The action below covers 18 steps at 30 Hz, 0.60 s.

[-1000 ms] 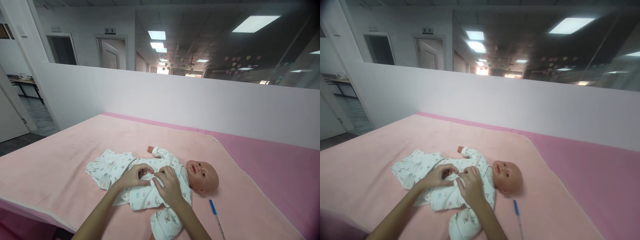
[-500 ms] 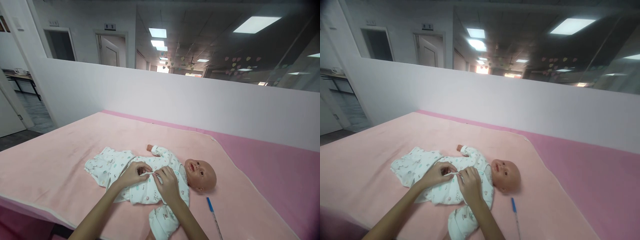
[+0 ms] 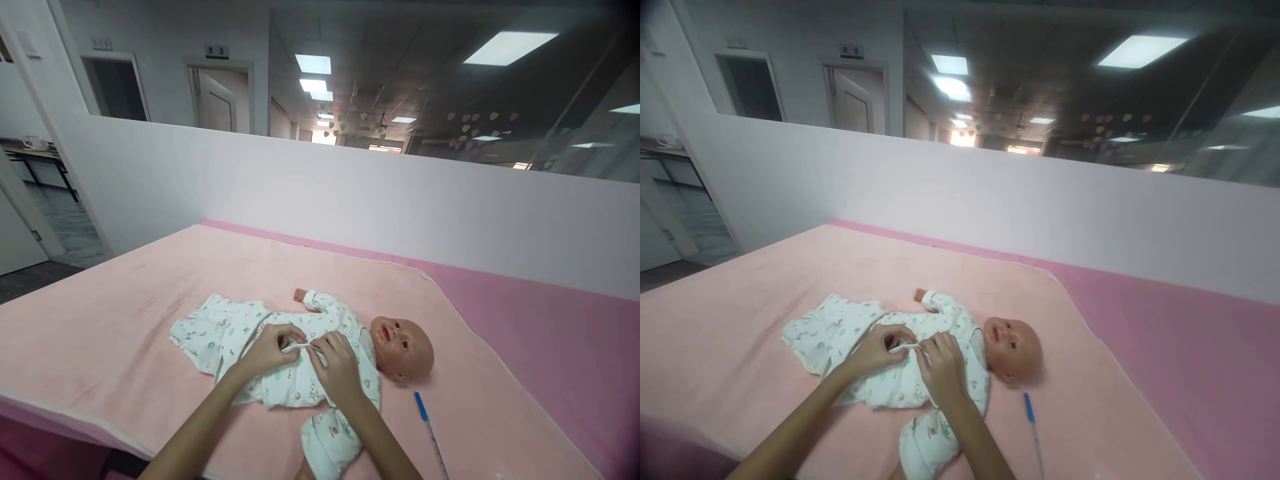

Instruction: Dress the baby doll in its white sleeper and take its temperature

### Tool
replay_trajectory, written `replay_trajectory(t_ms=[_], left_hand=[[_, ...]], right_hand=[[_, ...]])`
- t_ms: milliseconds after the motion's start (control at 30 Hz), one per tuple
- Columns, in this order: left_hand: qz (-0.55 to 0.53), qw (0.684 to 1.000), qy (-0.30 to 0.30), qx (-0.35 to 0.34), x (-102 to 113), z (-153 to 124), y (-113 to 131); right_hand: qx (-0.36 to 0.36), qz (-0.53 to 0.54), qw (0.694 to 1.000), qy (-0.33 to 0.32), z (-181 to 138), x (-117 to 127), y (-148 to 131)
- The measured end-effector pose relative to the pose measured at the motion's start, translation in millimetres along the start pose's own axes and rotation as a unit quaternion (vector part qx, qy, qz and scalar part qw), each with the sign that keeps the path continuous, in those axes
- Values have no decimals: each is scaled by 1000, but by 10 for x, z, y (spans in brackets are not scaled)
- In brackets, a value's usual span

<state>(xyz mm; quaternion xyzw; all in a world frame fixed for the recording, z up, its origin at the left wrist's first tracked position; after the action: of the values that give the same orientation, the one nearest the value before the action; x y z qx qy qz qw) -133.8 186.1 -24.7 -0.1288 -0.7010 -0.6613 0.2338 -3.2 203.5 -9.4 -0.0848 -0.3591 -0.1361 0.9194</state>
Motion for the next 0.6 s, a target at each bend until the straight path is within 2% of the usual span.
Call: replay_trajectory(t_ms=[167,400,600], left_hand=[[-41,998,-48,8,-10,15,1],[-35,999,-26,13,6,2,-11],[-77,995,-52,24,-12,9,-13]], right_hand=[[2,1,1000,-1,-5,-12,10],[-7,5,1000,-14,-11,-21,8],[-6,8,1000,-18,-8,-28,8]])
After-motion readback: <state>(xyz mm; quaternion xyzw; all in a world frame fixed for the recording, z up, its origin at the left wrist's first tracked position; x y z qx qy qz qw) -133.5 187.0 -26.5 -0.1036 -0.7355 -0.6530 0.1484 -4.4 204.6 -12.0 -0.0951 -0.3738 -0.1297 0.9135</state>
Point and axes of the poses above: each hand's wrist, its own z-axis towards the middle knuckle, its own x-axis out of the back of the hand, y = z × x, the point moved 7 cm from there along z, towards the middle knuckle, and after that the axes turned 15 degrees about x, right-handed, at the moved point
